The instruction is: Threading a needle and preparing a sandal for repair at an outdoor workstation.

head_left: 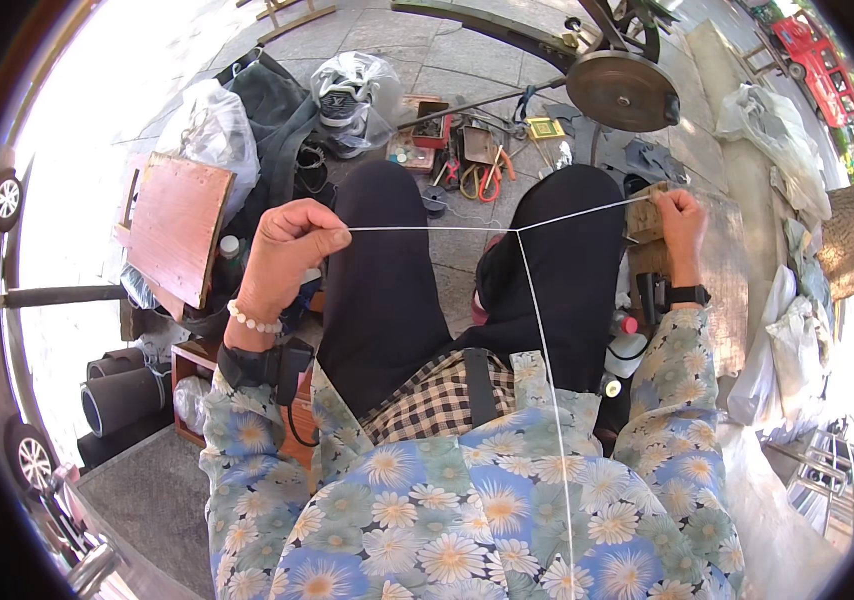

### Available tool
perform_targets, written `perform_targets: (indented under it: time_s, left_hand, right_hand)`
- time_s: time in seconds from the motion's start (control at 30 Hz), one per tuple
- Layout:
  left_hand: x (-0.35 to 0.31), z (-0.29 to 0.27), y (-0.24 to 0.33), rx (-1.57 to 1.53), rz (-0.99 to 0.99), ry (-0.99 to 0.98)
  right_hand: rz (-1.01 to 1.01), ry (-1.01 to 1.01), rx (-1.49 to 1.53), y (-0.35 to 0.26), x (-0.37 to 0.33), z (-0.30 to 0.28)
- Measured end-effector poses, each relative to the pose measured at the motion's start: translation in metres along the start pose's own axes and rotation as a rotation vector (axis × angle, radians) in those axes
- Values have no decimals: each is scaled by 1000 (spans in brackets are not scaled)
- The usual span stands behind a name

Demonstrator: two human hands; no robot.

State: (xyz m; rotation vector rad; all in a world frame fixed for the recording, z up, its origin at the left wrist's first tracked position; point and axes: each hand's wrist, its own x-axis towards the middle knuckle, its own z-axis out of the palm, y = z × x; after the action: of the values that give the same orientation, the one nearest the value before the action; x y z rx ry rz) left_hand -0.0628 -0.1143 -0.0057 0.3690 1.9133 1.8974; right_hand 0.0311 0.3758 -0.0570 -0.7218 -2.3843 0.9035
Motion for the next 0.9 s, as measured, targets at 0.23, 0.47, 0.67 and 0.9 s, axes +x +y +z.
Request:
perform_targets:
  time_s: [0.23,0.47,0.67,0.9]
  left_hand:
    - [10,-4,-4,78,-38,35]
    - [17,13,7,221,-20,-75]
    - [17,12,13,220,-40,-102]
    - [20,16,17,254,26,-137]
  right_hand:
    - [494,196,308,79,-91,-37]
    - [808,-480,662,82,-190,-6]
    - [1028,-609,853,73,-204,4]
    - [-48,-200,-399,68,-132,-71]
